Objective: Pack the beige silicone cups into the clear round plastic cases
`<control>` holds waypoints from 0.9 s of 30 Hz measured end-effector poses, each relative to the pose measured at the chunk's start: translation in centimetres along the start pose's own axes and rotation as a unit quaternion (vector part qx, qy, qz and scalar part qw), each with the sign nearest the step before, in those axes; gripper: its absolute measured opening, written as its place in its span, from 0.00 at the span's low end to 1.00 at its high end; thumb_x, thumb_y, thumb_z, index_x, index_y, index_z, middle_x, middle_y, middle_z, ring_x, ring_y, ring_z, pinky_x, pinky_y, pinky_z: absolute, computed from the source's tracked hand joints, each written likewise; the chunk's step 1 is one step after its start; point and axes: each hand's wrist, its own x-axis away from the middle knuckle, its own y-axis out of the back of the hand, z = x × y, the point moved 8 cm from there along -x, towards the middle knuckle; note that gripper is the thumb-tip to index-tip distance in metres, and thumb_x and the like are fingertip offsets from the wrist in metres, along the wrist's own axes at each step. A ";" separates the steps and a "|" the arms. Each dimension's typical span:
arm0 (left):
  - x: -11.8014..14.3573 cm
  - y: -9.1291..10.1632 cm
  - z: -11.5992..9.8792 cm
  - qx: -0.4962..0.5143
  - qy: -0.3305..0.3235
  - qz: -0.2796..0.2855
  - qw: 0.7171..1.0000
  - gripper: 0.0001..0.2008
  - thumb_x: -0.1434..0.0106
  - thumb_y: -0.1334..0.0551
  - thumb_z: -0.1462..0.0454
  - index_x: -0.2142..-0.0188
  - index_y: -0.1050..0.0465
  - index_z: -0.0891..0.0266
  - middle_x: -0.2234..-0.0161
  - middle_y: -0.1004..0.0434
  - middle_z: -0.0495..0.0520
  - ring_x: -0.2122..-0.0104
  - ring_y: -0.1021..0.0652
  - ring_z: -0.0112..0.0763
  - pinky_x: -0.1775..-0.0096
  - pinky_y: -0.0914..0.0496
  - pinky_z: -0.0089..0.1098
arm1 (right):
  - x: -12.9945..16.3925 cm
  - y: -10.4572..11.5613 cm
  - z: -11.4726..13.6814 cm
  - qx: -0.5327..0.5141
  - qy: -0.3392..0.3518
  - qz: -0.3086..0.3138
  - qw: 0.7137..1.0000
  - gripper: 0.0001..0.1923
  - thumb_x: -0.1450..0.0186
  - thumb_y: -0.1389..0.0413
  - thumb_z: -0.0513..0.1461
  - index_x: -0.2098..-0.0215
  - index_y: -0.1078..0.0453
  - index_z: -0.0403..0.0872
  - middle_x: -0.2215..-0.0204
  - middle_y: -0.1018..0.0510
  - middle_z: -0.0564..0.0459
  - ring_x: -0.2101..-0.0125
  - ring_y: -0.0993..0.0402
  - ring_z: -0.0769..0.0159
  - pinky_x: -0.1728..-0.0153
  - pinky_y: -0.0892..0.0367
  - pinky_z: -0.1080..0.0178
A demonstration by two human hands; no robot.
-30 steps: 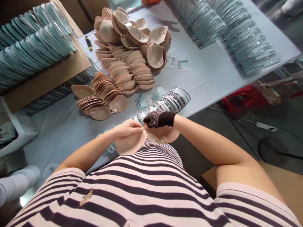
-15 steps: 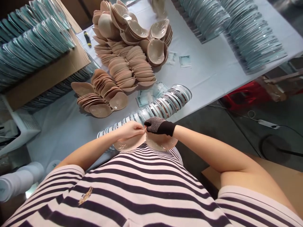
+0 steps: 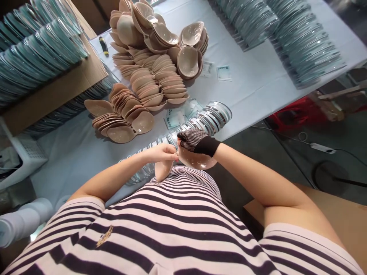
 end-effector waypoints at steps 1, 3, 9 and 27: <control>-0.1 -0.3 -0.3 -0.007 -0.008 0.007 1.000 0.14 0.40 0.37 0.55 0.69 0.18 0.62 0.68 0.22 0.50 0.65 0.24 0.30 0.62 0.33 0.26 | 0.0 -0.6 0.1 -0.026 0.014 0.051 0.998 0.11 0.34 0.46 0.40 0.60 0.23 0.45 0.65 0.18 0.49 0.67 0.26 0.64 0.65 0.37 0.65; -0.2 -0.6 -0.5 -0.022 0.000 0.021 1.000 0.16 0.39 0.38 0.53 0.69 0.19 0.63 0.71 0.24 0.49 0.68 0.25 0.29 0.64 0.34 0.26 | 0.3 -2.0 0.3 -0.087 0.038 0.148 0.984 0.11 0.36 0.43 0.42 0.60 0.22 0.46 0.67 0.18 0.52 0.69 0.27 0.66 0.67 0.37 0.66; 0.1 0.1 -0.5 0.020 -0.001 0.041 0.999 0.17 0.39 0.37 0.51 0.65 0.20 0.64 0.69 0.23 0.50 0.66 0.25 0.29 0.65 0.34 0.26 | 0.7 -2.8 0.5 -0.206 0.064 0.169 0.962 0.20 0.37 0.42 0.51 0.71 0.24 0.41 0.78 0.27 0.56 0.74 0.35 0.71 0.73 0.41 0.67; 0.2 -0.2 4.8 0.275 0.091 0.078 0.954 0.23 0.49 0.27 0.60 0.52 0.22 0.58 0.55 0.20 0.54 0.60 0.22 0.33 0.63 0.30 0.27 | 1.5 3.1 2.0 -0.146 0.235 0.111 0.955 0.14 0.34 0.44 0.46 0.65 0.23 0.44 0.67 0.19 0.49 0.64 0.25 0.62 0.58 0.32 0.58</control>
